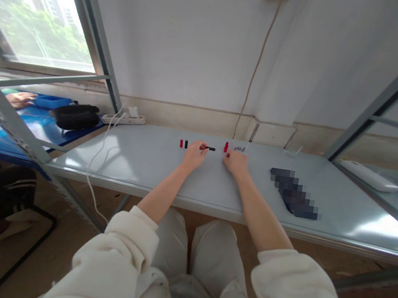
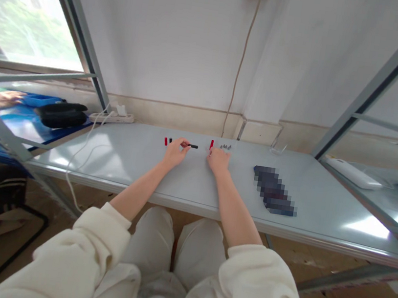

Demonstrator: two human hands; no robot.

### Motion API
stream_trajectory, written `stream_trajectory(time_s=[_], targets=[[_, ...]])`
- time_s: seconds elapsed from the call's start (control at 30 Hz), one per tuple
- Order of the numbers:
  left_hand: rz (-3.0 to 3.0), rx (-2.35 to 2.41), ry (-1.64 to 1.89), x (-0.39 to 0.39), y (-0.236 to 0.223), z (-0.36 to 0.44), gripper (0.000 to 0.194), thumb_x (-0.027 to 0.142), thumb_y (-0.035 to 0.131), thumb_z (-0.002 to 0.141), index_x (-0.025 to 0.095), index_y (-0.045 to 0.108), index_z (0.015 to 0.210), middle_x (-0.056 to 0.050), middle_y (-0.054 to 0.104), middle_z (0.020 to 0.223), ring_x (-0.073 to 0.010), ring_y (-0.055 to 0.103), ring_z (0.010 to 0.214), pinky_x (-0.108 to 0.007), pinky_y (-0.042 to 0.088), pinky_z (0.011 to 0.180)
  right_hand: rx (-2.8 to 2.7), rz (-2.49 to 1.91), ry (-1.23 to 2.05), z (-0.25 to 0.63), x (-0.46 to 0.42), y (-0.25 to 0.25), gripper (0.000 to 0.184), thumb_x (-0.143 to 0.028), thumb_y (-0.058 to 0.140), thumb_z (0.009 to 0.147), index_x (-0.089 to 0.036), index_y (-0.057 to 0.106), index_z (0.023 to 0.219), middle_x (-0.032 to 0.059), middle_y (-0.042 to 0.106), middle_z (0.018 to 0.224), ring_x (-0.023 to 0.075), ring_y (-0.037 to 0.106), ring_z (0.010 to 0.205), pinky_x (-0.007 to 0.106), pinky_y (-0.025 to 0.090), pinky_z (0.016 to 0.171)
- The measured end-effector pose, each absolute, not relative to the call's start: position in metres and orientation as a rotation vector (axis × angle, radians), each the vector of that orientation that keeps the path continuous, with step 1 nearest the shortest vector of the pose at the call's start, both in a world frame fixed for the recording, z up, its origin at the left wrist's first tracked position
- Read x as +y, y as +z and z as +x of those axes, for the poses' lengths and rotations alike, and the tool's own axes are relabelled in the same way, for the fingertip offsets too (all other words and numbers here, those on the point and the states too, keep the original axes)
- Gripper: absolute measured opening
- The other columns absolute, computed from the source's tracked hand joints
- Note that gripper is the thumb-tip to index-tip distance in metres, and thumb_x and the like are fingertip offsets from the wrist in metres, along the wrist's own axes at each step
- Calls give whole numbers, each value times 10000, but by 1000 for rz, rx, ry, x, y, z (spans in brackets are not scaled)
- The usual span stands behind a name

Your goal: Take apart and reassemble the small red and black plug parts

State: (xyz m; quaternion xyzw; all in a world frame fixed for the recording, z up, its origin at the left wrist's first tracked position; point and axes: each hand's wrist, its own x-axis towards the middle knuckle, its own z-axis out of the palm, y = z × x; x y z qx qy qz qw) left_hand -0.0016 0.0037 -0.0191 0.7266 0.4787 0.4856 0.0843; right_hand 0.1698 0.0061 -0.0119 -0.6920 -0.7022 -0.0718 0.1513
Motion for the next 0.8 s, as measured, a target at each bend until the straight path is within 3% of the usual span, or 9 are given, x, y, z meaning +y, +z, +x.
stream_trajectory(time_s=[0.53,0.8], targets=[[2112,1324,1422,2,-15,0,90,178,570,729,167,580,818,-26,637,758,-118,570,698,-256,436,687,-2255,-1796,-448,158,-8,-3,173,-184,441,787,-147,583,877,118,649,906,224,575,864,347,275,776],[2171,1228,1318,3,-20,1,92,176,574,726,150,584,814,-23,628,740,-101,547,662,-251,441,686,-2281,-1695,-392,149,-9,-5,176,-202,451,781,-142,594,863,117,651,874,212,565,861,315,253,749]])
